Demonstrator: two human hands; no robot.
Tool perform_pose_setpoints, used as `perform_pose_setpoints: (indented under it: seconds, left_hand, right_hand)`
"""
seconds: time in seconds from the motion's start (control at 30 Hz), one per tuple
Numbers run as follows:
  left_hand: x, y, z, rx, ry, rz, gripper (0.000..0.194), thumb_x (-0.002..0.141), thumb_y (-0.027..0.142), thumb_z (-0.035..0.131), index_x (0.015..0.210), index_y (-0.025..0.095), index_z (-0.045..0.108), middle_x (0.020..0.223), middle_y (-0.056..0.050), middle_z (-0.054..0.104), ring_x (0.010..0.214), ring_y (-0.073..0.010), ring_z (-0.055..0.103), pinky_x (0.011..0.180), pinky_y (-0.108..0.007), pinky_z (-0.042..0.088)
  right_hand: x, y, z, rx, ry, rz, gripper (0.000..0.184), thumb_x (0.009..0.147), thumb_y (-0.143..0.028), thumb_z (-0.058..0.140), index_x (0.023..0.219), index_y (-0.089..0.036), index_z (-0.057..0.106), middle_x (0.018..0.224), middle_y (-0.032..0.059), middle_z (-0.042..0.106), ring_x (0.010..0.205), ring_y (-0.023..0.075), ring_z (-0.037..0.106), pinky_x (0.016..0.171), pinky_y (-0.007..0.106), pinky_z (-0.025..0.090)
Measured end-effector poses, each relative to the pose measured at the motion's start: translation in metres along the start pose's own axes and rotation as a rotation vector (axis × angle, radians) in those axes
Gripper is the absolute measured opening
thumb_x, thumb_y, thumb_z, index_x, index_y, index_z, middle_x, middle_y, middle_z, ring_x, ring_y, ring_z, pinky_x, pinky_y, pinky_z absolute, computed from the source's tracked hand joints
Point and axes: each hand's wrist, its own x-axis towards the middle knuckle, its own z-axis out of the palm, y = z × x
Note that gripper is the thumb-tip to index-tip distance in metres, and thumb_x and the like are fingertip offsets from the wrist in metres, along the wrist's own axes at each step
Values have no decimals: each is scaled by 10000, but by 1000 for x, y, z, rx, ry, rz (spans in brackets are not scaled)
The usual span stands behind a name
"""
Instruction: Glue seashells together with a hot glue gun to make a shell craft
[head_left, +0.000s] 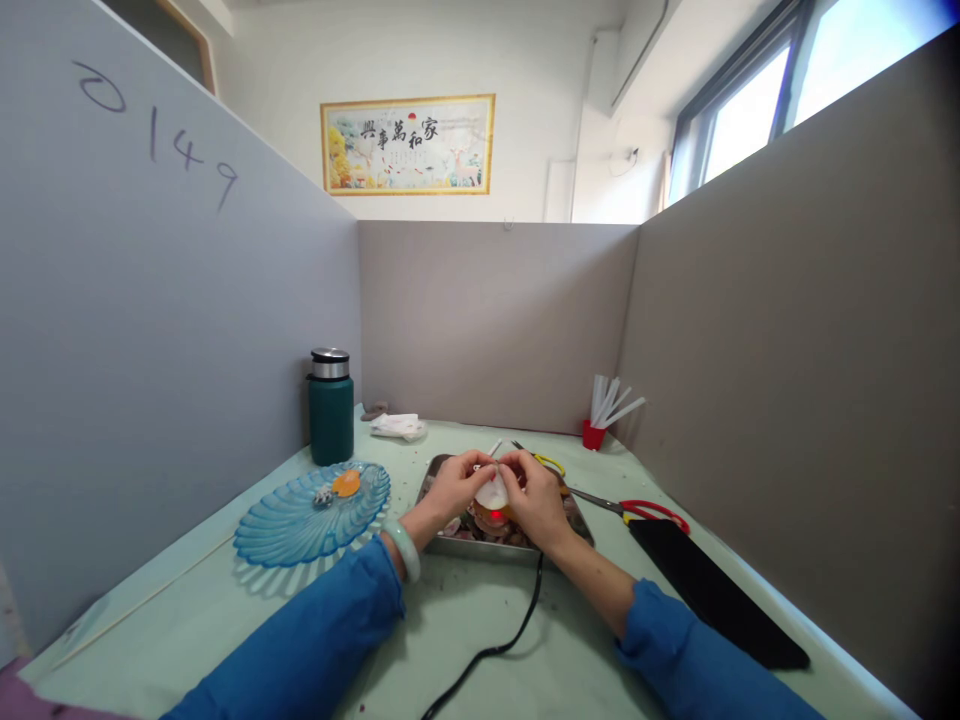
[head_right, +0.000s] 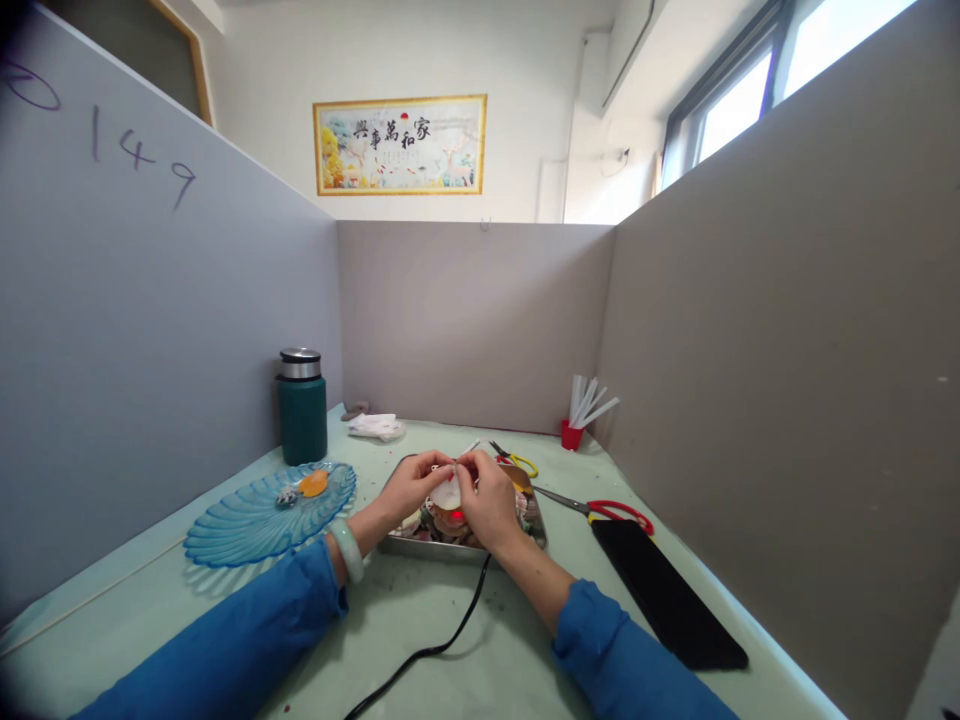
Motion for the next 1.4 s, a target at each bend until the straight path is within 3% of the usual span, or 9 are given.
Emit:
perform_pose_setpoints:
  seconds: [0.5, 0.9, 1.4]
  left_hand:
    - [1, -6, -1, 57, 42, 18, 236, 735, 366, 593, 769, 136, 631, 664, -8, 599, 601, -118, 517, 534, -202, 404]
    - [0, -2, 0, 49, 56, 21, 250, 762, 358, 574, 879, 144, 627, 756, -24, 632, 626, -121, 547, 560, -212, 426]
    - [0, -9, -1, 10, 69, 37, 225, 738, 368, 605, 777, 149, 568, 583, 39, 504, 512, -82, 444, 472, -182, 341]
  right_hand:
    - [0, 0, 0, 2, -18, -36, 116, 838, -243, 468, 811, -195, 570, 770, 21, 622, 701, 158, 565, 633, 252, 423]
    - [1, -3, -1, 38, -25, -19, 157, 860, -263, 448, 885, -197, 589, 829, 30, 641, 741, 167, 581, 664, 263, 434]
    - [-1, -1, 0, 17, -50, -3, 110, 843, -249, 480, 810, -196, 570, 764, 13, 628, 687, 155, 568, 629, 249, 415]
